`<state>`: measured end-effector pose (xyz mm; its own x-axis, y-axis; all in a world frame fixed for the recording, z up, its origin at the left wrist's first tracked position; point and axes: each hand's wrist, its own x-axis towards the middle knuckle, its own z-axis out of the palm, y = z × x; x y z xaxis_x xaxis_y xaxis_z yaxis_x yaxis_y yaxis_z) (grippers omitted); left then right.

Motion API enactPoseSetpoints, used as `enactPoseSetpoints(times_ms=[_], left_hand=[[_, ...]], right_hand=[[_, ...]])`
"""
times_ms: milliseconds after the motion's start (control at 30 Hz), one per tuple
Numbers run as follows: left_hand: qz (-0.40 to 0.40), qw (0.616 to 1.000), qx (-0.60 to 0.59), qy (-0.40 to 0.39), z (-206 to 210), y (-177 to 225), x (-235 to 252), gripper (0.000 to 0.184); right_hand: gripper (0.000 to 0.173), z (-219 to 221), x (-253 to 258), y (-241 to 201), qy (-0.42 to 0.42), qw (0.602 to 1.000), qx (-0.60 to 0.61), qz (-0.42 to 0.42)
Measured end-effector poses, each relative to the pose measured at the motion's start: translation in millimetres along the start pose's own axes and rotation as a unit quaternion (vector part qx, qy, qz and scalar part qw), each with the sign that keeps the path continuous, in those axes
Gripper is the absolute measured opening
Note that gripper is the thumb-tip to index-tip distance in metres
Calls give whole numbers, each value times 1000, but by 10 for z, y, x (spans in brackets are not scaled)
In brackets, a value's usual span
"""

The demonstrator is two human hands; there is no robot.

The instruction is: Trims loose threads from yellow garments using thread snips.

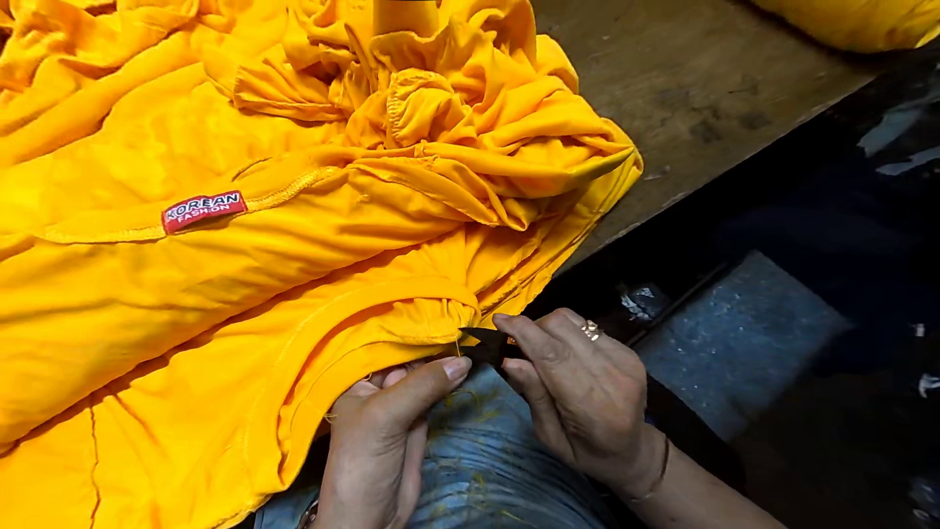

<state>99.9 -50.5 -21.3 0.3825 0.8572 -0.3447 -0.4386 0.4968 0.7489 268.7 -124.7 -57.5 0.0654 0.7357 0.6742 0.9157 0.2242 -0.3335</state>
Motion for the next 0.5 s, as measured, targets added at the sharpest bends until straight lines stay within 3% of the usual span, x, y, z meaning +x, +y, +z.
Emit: enactPoseSetpoints(times_ms=[500], left_hand=[[5,999,-33,-7,-42,12,-16,28]], right_hand=[[33,34,95,62,20,998,55,20]])
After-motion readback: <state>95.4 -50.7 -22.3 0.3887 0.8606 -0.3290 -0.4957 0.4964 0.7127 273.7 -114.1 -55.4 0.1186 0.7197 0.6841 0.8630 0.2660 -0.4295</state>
